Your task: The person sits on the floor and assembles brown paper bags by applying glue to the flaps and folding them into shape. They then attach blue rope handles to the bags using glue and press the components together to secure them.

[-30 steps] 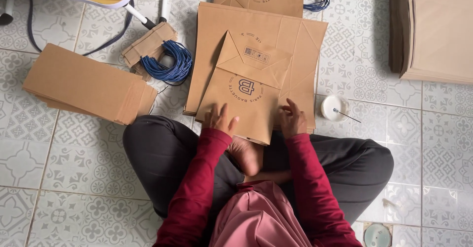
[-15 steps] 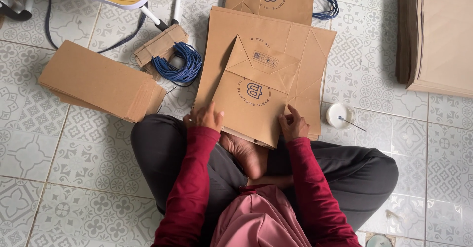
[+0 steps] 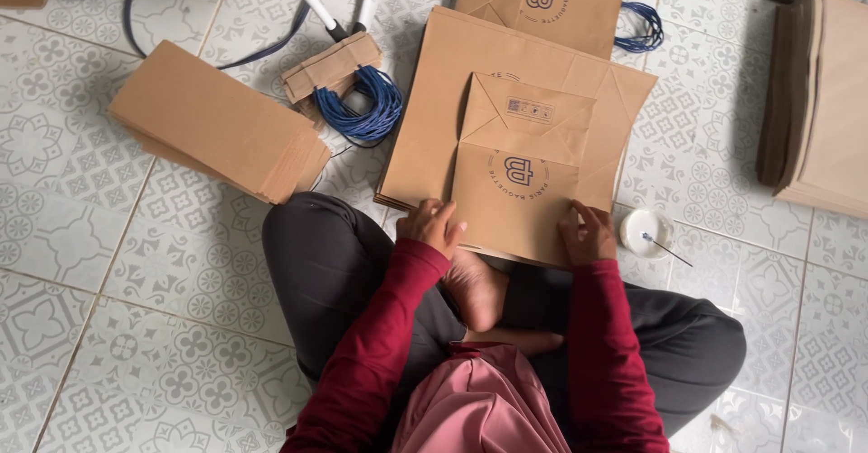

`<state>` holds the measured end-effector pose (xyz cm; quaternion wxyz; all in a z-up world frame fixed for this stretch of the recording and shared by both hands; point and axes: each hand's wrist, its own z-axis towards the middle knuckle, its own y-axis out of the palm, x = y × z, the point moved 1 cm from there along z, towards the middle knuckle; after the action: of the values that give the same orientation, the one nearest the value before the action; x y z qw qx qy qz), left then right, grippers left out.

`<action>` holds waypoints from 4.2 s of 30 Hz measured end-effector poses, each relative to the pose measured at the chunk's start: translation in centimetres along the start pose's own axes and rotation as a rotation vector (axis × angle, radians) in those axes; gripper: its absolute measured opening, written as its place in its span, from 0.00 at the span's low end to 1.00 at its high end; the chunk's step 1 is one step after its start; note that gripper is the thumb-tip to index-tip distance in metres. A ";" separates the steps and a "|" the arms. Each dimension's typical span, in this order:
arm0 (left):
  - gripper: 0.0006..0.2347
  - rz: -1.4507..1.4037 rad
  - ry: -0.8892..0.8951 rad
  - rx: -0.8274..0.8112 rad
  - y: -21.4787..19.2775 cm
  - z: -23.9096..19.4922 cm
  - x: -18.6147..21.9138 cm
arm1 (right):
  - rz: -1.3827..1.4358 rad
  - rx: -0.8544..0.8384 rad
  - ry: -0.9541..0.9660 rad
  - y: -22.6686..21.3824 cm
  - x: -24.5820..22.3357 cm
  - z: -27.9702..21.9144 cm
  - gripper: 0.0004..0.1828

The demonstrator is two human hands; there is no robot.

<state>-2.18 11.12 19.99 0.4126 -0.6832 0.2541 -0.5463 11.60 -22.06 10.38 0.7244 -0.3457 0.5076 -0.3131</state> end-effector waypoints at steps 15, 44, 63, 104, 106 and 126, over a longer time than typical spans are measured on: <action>0.26 -1.481 -0.367 0.608 -17.3 11.6 -7.9 | 0.244 -0.262 -0.392 -3.5 -28.1 16.5 0.23; 0.30 -1.002 -0.562 0.788 -11.6 18.0 -8.4 | 0.437 -0.149 -0.128 21.1 -38.1 20.1 0.07; 0.11 -1.196 -0.134 0.468 0.6 1.7 8.6 | 0.831 0.049 0.346 -8.5 -19.5 3.8 0.09; 0.09 -1.800 -0.573 -0.200 8.5 0.0 17.7 | -0.168 -0.234 0.558 -13.3 14.7 0.1 0.11; 0.09 -1.783 -0.556 -0.188 8.3 0.2 17.4 | -0.198 -0.221 0.527 -13.0 15.5 -0.1 0.09; 0.01 -1.595 -0.495 -0.285 10.3 -0.9 9.8 | -0.152 -0.015 0.419 -14.5 14.1 -0.9 0.05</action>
<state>0.73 -2.44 16.62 -0.1425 -0.8033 -0.3352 -0.4711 13.28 -41.77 14.72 0.5748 -0.3157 0.6217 -0.4283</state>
